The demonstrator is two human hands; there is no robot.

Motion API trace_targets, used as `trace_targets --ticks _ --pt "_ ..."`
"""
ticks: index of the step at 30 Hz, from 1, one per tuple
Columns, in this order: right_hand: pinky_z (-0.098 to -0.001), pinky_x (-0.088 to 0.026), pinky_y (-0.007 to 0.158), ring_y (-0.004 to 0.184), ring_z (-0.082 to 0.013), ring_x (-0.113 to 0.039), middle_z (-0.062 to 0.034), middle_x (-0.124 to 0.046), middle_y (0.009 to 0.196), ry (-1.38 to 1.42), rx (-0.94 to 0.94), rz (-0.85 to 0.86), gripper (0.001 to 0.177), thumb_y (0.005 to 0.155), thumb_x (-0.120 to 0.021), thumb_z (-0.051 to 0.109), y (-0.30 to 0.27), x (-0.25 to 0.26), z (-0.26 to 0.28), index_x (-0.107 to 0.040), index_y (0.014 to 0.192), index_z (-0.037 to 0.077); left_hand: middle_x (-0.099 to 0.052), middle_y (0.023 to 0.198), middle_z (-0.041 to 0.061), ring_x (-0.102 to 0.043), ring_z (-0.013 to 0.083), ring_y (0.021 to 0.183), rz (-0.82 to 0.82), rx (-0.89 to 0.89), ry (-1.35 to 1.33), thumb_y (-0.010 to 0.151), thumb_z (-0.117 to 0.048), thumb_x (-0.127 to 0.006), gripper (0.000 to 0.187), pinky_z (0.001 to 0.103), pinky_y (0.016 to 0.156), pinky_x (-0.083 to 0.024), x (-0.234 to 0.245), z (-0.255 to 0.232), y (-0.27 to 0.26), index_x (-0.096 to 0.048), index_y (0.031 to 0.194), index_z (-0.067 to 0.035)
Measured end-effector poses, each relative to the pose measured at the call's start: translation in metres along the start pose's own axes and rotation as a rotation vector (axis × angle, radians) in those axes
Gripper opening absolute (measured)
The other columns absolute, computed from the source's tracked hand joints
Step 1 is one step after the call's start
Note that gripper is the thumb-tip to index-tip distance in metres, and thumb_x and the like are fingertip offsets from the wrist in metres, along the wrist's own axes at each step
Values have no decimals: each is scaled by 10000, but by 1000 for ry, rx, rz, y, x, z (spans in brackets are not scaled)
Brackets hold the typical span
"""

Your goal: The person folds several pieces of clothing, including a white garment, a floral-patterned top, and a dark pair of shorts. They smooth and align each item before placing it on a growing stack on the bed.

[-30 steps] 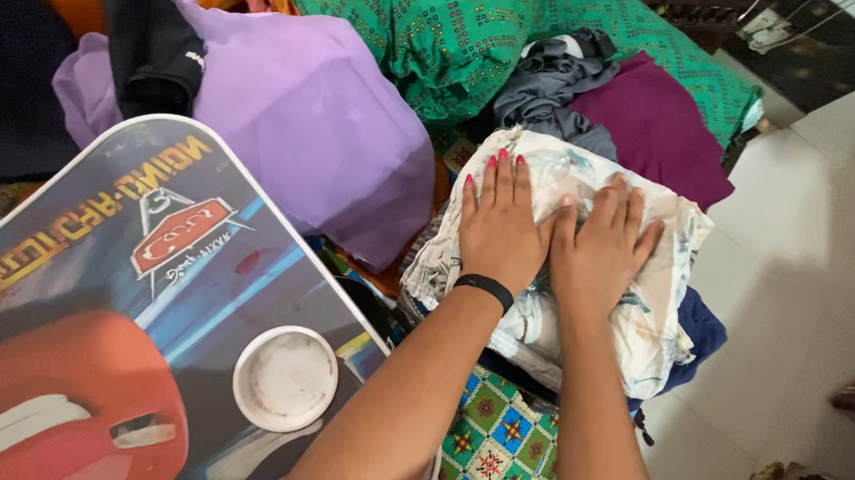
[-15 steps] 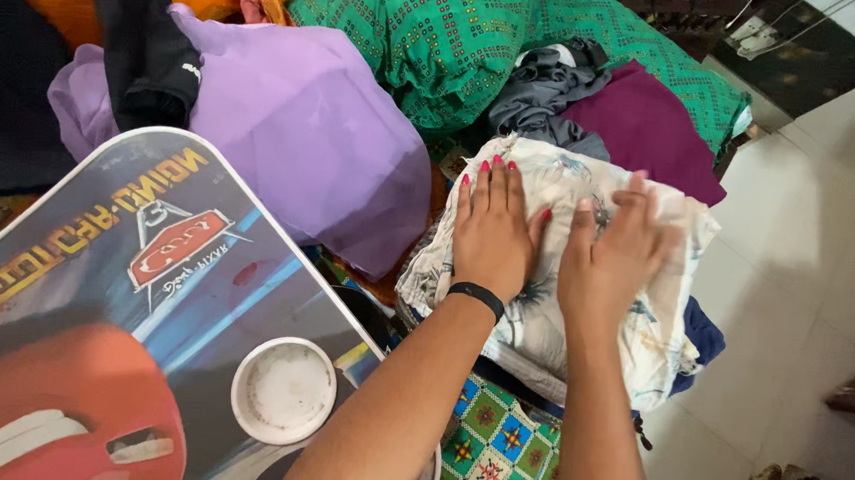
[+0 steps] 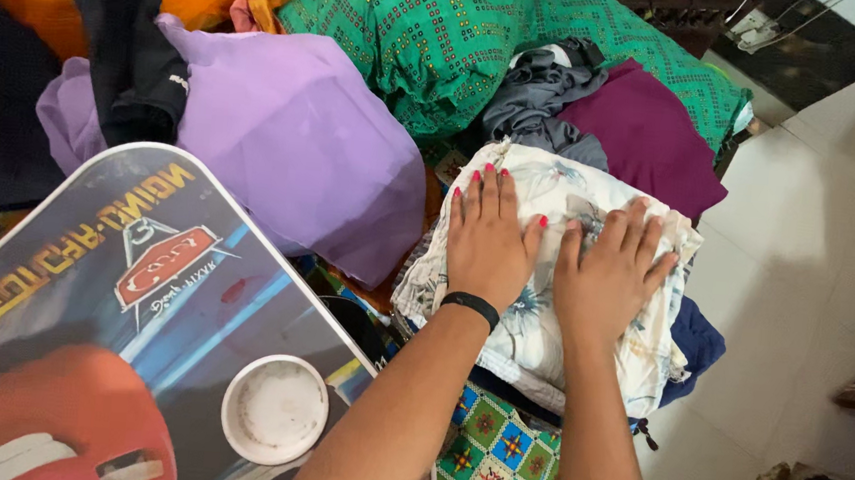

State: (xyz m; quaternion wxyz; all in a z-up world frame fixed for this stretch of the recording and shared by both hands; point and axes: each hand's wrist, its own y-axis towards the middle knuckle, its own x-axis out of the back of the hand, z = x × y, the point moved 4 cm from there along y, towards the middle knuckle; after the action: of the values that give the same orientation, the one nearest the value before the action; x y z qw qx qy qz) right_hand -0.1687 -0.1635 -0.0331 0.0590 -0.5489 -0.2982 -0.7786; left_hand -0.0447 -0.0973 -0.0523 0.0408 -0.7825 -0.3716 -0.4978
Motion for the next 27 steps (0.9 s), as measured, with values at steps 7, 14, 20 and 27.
trace_targets --ticks 7,14,20,27 --pt "-637 -119 1206 1514 -435 -306 -235 -428 1615 6 12 -11 574 1069 -506 404 -1 3 2 -554 1389 -70 -409 1561 252 -356 392 1465 3 0 20 972 -460 -520 741 527 1225 -218 -1 -1 -1 -413 1492 57" --pt "-632 -119 1216 1519 -435 -307 -233 -429 1614 12 6 -13 549 1060 -524 385 -2 5 4 -569 1371 -64 -413 1551 255 -361 397 1457 10 1 -1 973 -461 -525 740 530 1215 -233 0 0 -2 -413 1485 62" --pt "-630 -126 1218 1521 -434 -316 -236 -435 1610 -2 22 -33 550 1061 -533 381 -4 3 4 -571 1381 -64 -429 1545 251 -370 395 1458 2 0 -2 963 -454 -538 736 529 1208 -249 -1 1 -2 -425 1478 58" --pt "-639 -147 1206 1500 -442 -340 -241 -455 1595 -13 32 -49 552 1053 -540 381 -5 -1 2 -573 1378 -63 -436 1540 253 -376 395 1454 -5 9 -13 954 -452 -550 734 532 1205 -250 -3 2 -2 -437 1471 57"
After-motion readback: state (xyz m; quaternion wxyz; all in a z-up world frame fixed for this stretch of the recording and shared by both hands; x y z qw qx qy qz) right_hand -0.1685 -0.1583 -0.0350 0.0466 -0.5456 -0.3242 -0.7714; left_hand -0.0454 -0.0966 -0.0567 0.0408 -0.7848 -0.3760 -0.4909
